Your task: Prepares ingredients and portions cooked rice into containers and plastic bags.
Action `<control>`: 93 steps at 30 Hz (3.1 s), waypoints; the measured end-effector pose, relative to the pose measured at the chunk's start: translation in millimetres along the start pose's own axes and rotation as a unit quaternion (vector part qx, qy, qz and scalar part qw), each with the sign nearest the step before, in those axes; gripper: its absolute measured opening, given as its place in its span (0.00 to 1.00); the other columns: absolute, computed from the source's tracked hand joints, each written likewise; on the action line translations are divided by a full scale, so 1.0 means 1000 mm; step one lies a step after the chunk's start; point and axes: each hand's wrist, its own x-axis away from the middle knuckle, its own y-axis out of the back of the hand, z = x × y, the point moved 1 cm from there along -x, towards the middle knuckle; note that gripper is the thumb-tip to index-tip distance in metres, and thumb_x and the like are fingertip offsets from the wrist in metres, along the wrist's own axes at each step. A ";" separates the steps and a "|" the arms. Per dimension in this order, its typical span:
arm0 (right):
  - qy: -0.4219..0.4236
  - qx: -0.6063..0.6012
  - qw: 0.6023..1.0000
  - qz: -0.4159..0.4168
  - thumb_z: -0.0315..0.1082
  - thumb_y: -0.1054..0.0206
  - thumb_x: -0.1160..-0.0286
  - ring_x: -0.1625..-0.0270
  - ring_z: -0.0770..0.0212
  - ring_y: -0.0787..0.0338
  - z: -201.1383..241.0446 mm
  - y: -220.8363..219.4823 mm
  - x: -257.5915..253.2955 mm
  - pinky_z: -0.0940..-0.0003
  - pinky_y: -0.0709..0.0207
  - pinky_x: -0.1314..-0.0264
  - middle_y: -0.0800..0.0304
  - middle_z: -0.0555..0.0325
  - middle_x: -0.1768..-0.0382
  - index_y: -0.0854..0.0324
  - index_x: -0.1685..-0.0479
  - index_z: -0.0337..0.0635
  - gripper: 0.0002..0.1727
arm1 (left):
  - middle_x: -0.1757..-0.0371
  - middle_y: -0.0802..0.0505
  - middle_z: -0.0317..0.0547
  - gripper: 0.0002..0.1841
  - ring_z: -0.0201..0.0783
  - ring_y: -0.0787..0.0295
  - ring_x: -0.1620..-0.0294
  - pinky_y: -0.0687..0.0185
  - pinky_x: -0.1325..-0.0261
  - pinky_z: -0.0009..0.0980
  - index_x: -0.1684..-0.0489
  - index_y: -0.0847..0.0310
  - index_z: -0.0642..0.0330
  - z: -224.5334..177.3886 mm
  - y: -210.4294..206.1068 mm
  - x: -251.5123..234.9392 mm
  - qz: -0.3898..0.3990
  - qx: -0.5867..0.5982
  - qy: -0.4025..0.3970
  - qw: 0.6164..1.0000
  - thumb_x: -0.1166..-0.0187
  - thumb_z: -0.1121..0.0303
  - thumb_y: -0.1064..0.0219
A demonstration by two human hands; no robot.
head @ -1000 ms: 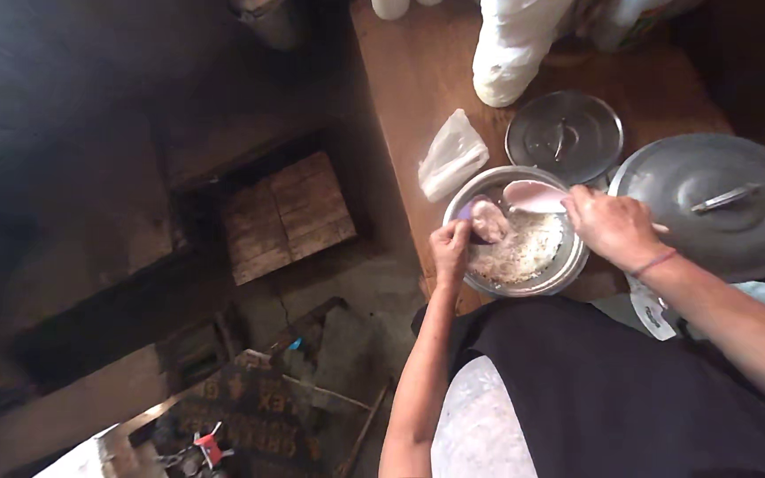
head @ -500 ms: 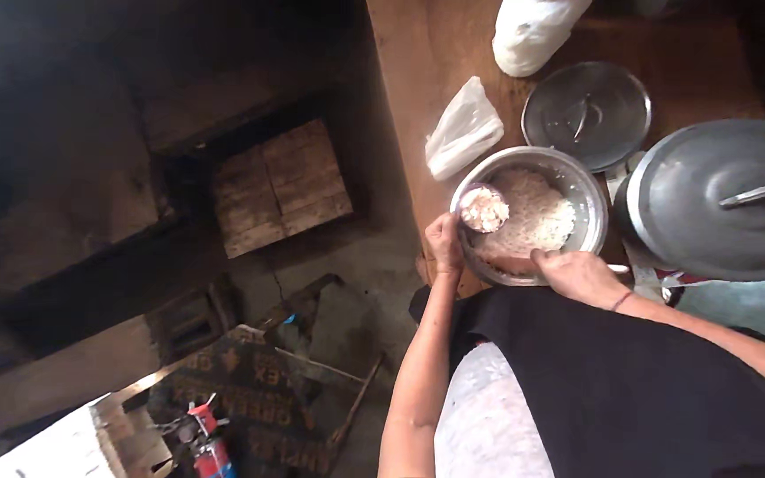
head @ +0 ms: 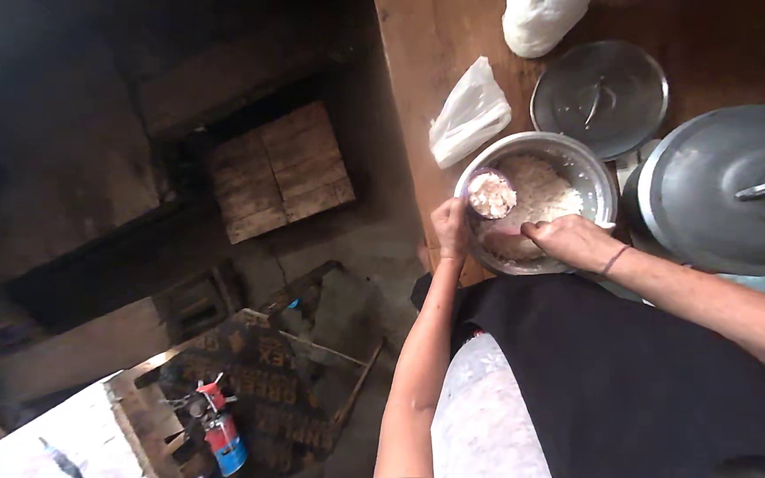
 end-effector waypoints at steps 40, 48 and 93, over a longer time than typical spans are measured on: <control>-0.217 -0.622 0.749 -0.064 0.45 0.52 0.05 0.88 0.81 0.42 0.002 0.058 0.072 0.85 0.47 0.86 0.33 0.75 0.84 0.23 0.65 0.48 0.20 | 0.85 0.23 0.28 0.17 0.21 0.27 0.79 0.30 0.71 0.21 0.93 0.27 0.56 -0.052 -0.017 -0.013 0.214 -0.081 -0.095 0.969 0.30 0.76 0.40; -0.204 -0.303 0.901 -0.233 0.52 0.50 0.08 0.68 0.34 0.13 0.004 0.011 0.050 0.33 0.25 0.65 0.17 0.37 0.77 0.16 0.63 0.30 0.31 | 0.87 0.21 0.30 0.18 0.24 0.27 0.83 0.28 0.74 0.27 0.92 0.24 0.55 -0.055 -0.040 -0.001 0.130 -0.126 0.049 0.982 0.25 0.72 0.39; -0.158 -0.755 0.409 -0.487 0.34 0.57 0.25 0.67 0.68 0.08 0.060 0.043 -0.027 0.67 0.10 0.56 0.11 0.70 0.72 0.24 0.59 0.50 0.13 | 0.08 0.38 0.56 0.17 0.73 0.44 0.13 0.42 0.21 0.67 0.32 0.12 0.46 -0.030 -0.011 -0.171 0.419 -0.653 -0.037 0.630 0.17 0.66 0.37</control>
